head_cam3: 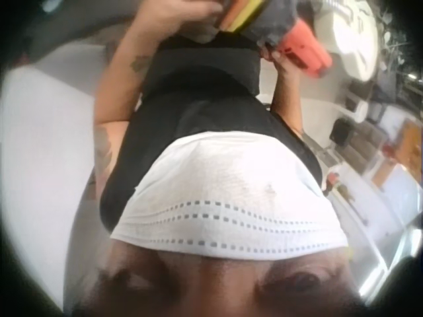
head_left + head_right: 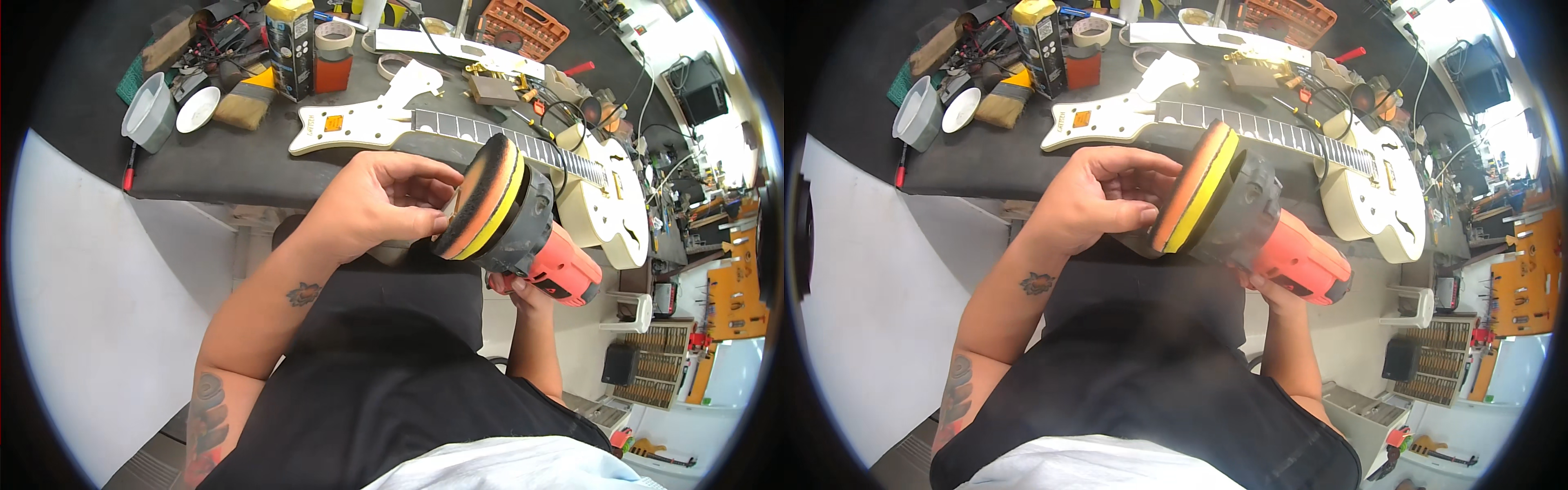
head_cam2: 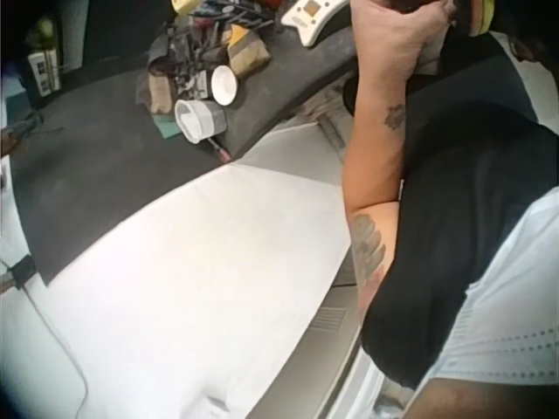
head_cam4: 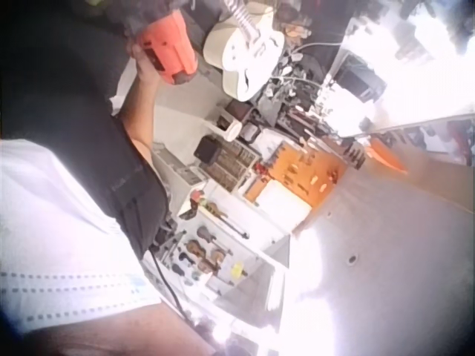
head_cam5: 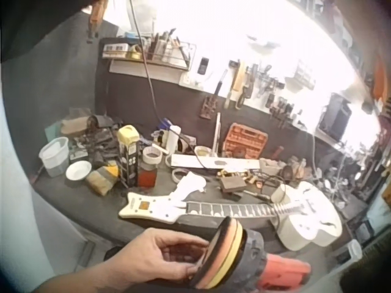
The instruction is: The person works on a white electric guitar neck, using a power sander to smooth a yellow plastic piece and then securing it to the guitar with a screwdriver. The person also uses a brush to clean the guitar neck and fretboard during the process.
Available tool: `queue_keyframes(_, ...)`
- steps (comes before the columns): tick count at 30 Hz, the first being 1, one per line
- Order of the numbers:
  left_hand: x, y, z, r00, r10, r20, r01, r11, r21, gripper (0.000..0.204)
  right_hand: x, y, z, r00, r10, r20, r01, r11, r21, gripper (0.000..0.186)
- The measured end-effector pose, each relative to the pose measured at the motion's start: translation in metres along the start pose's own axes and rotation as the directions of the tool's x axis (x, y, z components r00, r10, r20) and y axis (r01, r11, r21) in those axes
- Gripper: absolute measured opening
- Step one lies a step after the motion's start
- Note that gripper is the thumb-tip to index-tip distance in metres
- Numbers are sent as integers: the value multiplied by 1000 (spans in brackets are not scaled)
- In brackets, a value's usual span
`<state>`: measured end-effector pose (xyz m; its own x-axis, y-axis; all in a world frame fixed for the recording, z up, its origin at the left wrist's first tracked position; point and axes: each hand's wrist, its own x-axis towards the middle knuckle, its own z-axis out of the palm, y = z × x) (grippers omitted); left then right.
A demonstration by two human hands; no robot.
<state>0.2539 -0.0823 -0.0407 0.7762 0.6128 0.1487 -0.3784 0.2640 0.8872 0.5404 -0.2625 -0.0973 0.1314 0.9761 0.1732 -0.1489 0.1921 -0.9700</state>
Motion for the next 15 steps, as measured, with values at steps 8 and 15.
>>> queue_keyframes(8, -40, 25, -88, 702, 537, -468, 423, 216, 880, 31, -11, -8, -6, 998, 17, -62, -15, 1000, 22, 65)
queue_keyframes(15, -25, 25, -156, 668, 601, -440, 431, 170, 886, 60, 6, -23, 0, 994, -79, -75, 86, 991, 98, 59)
